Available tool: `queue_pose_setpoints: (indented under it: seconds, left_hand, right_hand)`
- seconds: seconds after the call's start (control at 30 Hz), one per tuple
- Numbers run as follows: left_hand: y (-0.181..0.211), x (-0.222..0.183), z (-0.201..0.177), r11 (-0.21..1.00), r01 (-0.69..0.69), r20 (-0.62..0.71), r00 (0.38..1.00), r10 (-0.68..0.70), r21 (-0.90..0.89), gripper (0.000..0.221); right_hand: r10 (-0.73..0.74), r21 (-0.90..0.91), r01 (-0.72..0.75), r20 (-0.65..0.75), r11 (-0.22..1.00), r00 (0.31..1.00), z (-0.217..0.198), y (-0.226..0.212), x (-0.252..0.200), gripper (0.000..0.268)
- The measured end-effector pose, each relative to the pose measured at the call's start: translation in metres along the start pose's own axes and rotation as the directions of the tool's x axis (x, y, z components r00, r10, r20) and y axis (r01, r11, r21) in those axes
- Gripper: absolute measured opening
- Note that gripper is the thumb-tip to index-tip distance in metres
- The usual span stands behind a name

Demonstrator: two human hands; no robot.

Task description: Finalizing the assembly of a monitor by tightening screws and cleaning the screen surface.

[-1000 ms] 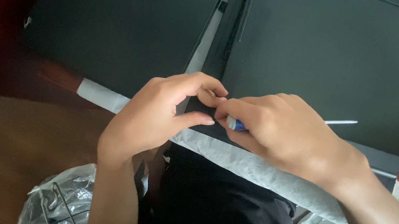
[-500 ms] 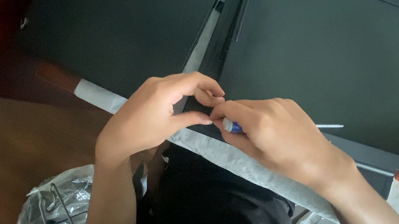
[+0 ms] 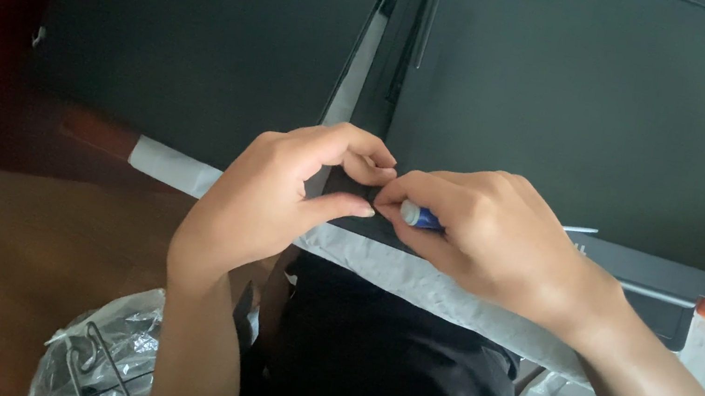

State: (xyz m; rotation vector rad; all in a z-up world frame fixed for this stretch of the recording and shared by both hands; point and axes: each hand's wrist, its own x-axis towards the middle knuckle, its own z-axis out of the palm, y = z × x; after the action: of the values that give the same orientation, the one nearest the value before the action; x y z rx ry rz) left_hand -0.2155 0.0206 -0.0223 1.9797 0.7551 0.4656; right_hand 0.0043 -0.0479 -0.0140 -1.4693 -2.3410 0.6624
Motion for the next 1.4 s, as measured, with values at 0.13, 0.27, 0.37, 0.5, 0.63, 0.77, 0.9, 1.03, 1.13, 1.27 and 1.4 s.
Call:
queue_pose_setpoints:
  seconds: [0.13,0.27,0.37,0.5,0.63,0.77,0.9,1.03,1.13,1.27,1.4]
  left_hand:
    - [0.000,0.000,0.000,1.000,-0.020,0.001,1.000,0.020,0.004,0.034]
    - [-0.002,0.000,0.000,1.000,-0.026,0.006,1.000,0.026,-0.002,0.035]
    - [0.000,0.000,0.000,1.000,-0.003,-0.004,1.000,0.003,-0.001,0.033]
    - [0.000,0.000,0.001,1.000,0.005,-0.011,1.000,-0.005,-0.025,0.033]
    - [-0.001,0.000,0.000,1.000,-0.007,-0.015,1.000,0.006,-0.021,0.035]
    - [-0.001,-0.001,0.000,1.000,-0.025,-0.020,1.000,0.024,-0.006,0.034]
    - [-0.002,-0.001,0.001,0.997,-0.071,-0.028,0.997,0.071,0.012,0.031]
    - [-0.004,0.000,0.005,0.996,-0.080,-0.056,0.995,0.082,0.030,0.026]
    - [-0.006,0.004,0.010,0.990,-0.116,-0.131,0.983,0.125,0.075,0.025]
    - [-0.001,0.005,0.011,0.993,-0.077,-0.150,0.985,0.089,0.086,0.028]
    - [-0.001,0.004,0.013,0.983,-0.082,-0.164,0.980,0.109,0.163,0.041]
  right_hand:
    - [-0.004,-0.004,0.004,-0.013,1.000,1.000,0.001,0.001,0.000,0.008]
    - [-0.005,-0.021,0.004,-0.027,1.000,1.000,0.004,0.001,-0.001,0.008]
    - [-0.034,-0.041,0.032,-0.042,0.999,0.999,0.006,0.001,-0.002,0.009]
    - [-0.095,-0.095,0.086,-0.089,0.992,0.992,0.012,-0.001,-0.008,0.012]
    - [-0.136,-0.087,0.129,-0.075,0.988,0.988,0.005,-0.003,-0.013,0.007]
    - [-0.128,-0.061,0.125,-0.047,0.990,0.991,-0.005,-0.003,-0.018,0.025]
    - [0.066,-0.146,-0.080,-0.098,0.986,0.993,-0.019,-0.002,-0.035,0.046]
    - [0.211,-0.300,-0.248,-0.151,0.921,0.966,-0.017,0.014,-0.059,0.064]
    - [0.116,-0.256,-0.188,-0.273,0.948,0.955,-0.010,0.027,-0.063,0.054]
    - [0.067,-0.284,-0.158,-0.305,0.946,0.950,-0.009,0.032,-0.063,0.047]
    - [0.076,-0.278,-0.163,-0.299,0.947,0.951,-0.009,0.033,-0.064,0.049]
